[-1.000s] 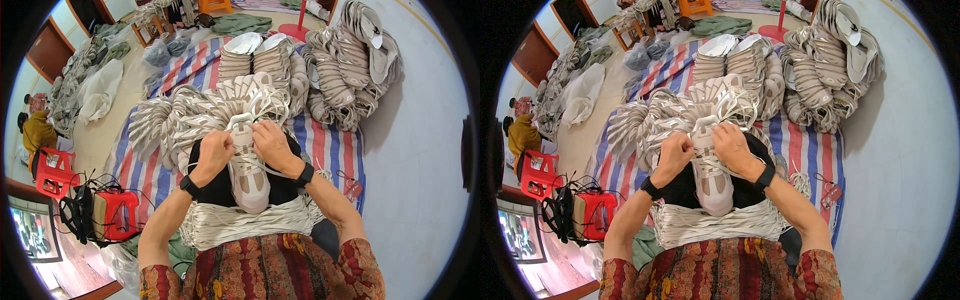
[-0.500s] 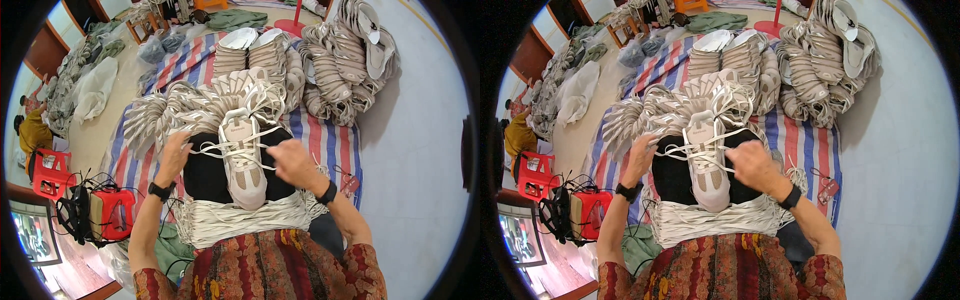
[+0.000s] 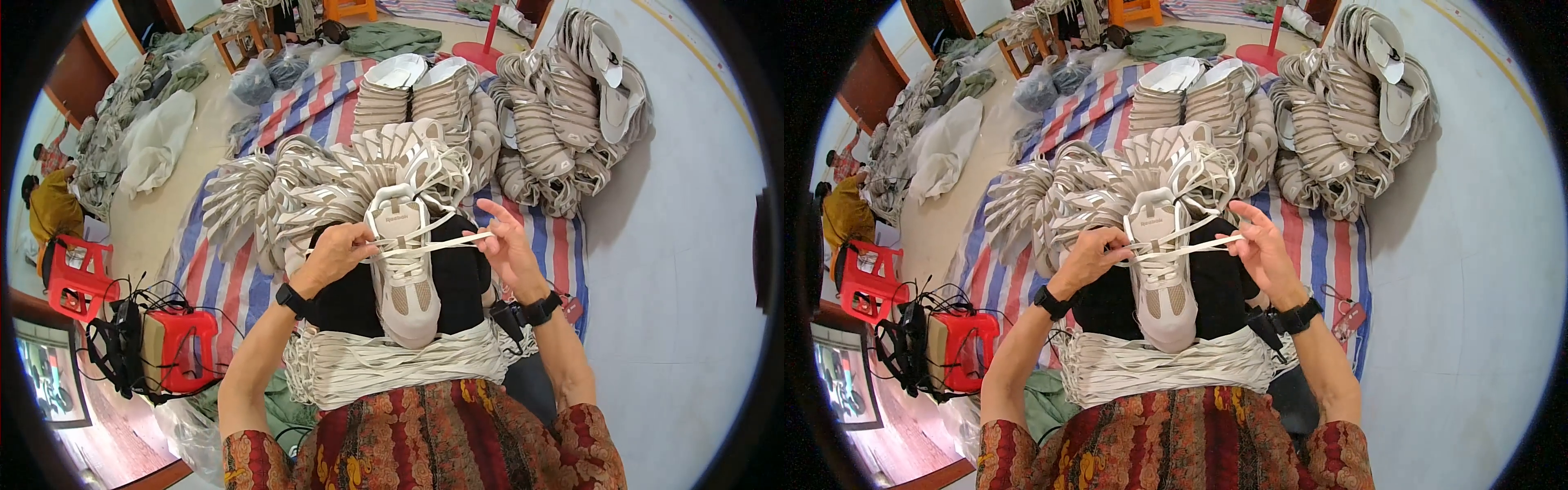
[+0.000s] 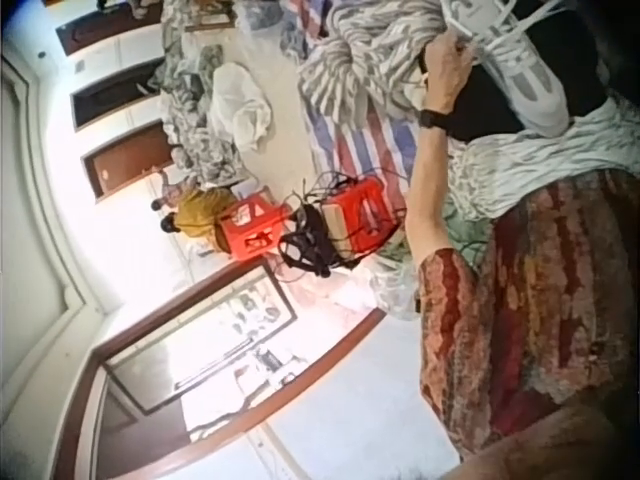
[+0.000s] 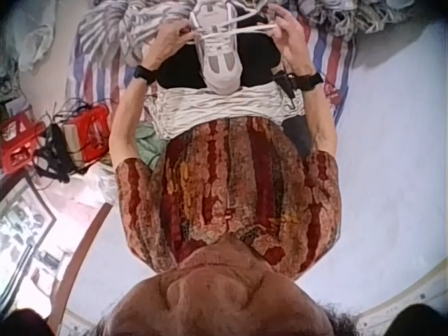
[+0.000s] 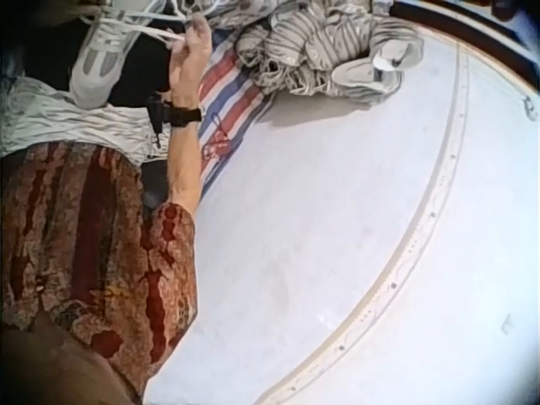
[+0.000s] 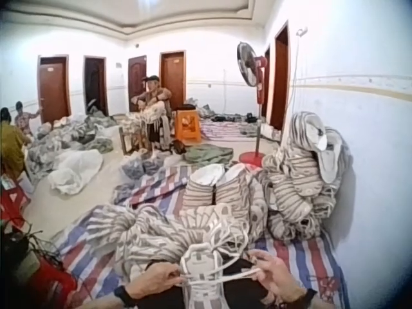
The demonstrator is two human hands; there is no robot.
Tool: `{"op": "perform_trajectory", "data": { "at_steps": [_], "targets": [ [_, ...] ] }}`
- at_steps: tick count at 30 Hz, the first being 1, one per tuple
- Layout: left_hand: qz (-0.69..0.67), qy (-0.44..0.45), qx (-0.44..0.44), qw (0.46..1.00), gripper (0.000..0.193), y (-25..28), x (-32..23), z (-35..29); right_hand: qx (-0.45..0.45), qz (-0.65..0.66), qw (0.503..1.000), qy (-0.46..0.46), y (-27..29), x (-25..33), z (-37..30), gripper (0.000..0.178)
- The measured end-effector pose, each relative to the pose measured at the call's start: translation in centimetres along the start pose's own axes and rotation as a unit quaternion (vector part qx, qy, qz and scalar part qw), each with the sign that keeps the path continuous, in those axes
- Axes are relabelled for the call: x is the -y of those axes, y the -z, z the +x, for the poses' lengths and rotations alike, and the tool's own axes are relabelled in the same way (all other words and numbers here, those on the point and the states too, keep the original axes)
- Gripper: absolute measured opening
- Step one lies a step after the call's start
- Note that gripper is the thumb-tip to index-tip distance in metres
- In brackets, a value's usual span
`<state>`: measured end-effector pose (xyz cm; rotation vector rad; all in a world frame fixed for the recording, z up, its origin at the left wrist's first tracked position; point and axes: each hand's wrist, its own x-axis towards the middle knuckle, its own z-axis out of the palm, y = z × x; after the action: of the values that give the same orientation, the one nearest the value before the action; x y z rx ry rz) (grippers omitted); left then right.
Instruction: Lacing a white and tan sneaker.
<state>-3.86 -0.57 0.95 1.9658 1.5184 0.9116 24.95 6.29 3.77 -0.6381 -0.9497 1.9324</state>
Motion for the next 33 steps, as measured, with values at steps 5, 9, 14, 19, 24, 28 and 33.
{"op": "perform_trajectory", "data": {
  "at_steps": [5,9,14,19,24,28,33],
  "targets": [
    [0.012,-0.054,-0.029,0.998,0.01,0.1,-0.2,-0.2,0.022,-0.124,0.991,-0.035,1.2,0.2,0.6,0.027],
    [0.174,-0.064,-0.071,0.98,0.008,1.6,0.2,-1.5,0.038,-0.222,0.973,-0.051,0.7,-0.3,1.2,0.027],
    [0.245,0.099,-0.176,0.948,0.014,9.7,7.0,-8.5,0.11,-0.293,0.949,-0.042,-1.6,-3.2,3.1,0.028],
    [0.274,0.1,-0.258,0.921,0.015,12.1,7.4,-10.1,0.123,-0.45,0.884,0.041,-1.1,-4.0,3.7,0.025],
    [0.306,-0.006,-0.222,0.926,0.032,6.3,5.7,-7.1,0.144,-0.614,0.763,0.141,-2.7,-3.9,3.7,0.018],
    [0.14,-0.054,-0.144,0.978,0.034,1.6,-0.3,-4.1,0.128,-0.75,0.582,0.286,-4.2,-4.6,4.0,0.012],
    [0.162,-0.064,-0.075,0.982,0.024,-1.2,-1.1,-2.4,0.087,-0.804,0.474,0.347,-4.4,-3.9,4.0,0.011]
  ]
}}
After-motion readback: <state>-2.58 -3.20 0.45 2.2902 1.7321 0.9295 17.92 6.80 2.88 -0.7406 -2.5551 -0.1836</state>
